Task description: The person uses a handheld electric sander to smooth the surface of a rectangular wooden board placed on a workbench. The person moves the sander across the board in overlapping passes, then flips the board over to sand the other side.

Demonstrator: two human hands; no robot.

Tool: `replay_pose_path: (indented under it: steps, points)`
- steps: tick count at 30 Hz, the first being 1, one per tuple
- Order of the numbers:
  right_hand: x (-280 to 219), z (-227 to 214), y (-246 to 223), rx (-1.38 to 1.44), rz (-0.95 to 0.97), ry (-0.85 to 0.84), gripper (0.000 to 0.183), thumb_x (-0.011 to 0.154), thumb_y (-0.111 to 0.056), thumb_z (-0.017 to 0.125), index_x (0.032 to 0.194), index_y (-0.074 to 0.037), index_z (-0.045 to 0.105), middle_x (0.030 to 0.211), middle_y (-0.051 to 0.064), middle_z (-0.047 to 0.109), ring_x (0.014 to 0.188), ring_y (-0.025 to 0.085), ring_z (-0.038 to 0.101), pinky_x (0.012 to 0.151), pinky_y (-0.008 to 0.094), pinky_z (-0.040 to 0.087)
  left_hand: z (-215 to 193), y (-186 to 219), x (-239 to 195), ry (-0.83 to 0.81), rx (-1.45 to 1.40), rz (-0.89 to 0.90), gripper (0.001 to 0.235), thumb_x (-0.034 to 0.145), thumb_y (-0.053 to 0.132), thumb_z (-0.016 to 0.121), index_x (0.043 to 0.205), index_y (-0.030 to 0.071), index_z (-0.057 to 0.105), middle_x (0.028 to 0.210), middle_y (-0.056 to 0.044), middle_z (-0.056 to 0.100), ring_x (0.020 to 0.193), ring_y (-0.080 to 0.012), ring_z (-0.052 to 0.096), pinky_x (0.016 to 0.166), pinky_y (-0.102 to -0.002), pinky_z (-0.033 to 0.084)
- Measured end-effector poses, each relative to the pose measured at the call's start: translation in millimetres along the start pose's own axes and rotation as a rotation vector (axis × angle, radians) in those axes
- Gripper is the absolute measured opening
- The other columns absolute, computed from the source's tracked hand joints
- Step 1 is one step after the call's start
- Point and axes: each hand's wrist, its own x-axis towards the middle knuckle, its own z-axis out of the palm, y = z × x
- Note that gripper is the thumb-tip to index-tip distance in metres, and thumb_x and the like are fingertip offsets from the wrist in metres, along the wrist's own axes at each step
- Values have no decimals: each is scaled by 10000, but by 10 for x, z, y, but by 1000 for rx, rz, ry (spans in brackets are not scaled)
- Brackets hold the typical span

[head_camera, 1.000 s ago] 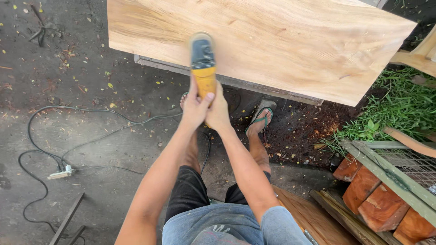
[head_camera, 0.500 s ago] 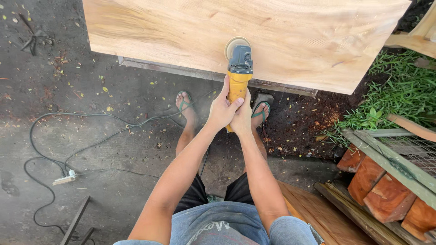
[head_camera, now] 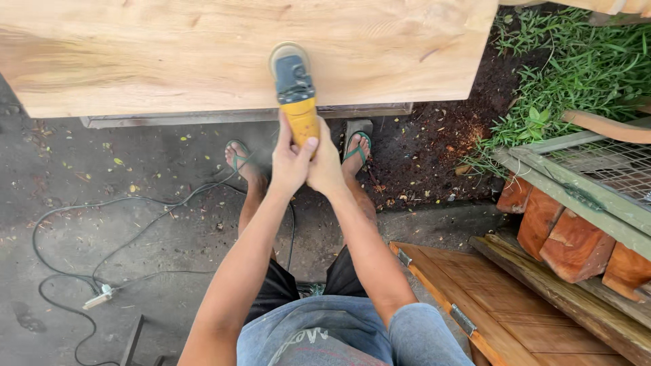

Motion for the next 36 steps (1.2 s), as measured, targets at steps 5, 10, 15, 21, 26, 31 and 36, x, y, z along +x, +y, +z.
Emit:
replay_pose_path:
  steps: [5,10,15,21,26,31,36]
  points:
    - [67,-800,305,-23,-32,32,758,908,-193,765,1522,-68,337,1279,178,678,1154,314,690,956,400,546,861,64,28,-70,-33,82,893,999,86,674,1653,-11,74,1453,-170,603,1232,-136,620,1045,-277,503]
    - [130,-1473,623,30,-21,109,756,916,-174,762,1534,-63,341,1317,195,668,1195,314,694,970,393,563,1595,110,79,-124,83,19,916,965,155,692,1644,4,95,1344,-156,671,1067,-116,659,921,-262,549]
    - [129,-2011,1000,125,75,149,788,907,-153,756,1545,-59,304,1299,191,680,1152,270,712,945,376,582,2260,144,48,-153,160,-54,937,940,201,705,1649,28,116,1189,-140,738,870,-107,664,793,-263,574]
    - [68,-2515,1421,154,32,255,748,958,-94,716,1578,-51,298,1377,181,647,1219,262,677,1015,383,561,2902,183,22,-293,7,-41,944,934,203,688,1644,39,88,1167,-128,726,844,-106,676,763,-269,580]
    - [130,-2542,1270,197,97,245,765,917,-116,723,1548,-60,296,1356,170,640,1190,260,681,983,373,566,2865,178,50,-303,313,-83,933,956,214,698,1680,58,131,1089,-144,769,857,-141,727,821,-278,585]
    - [244,-2339,853,45,68,39,724,906,-165,753,1512,-84,365,1289,197,682,1185,309,692,968,396,559,2451,189,14,-129,-22,76,895,1021,187,657,1660,14,55,1491,-160,542,1240,-176,622,1010,-305,544]
    - [285,-2463,766,25,24,10,664,918,-166,766,1478,-92,418,1263,207,709,1195,370,684,963,429,554,2465,122,32,-143,-17,66,897,1034,169,655,1656,5,30,1478,-167,553,1274,-174,606,1066,-304,519]
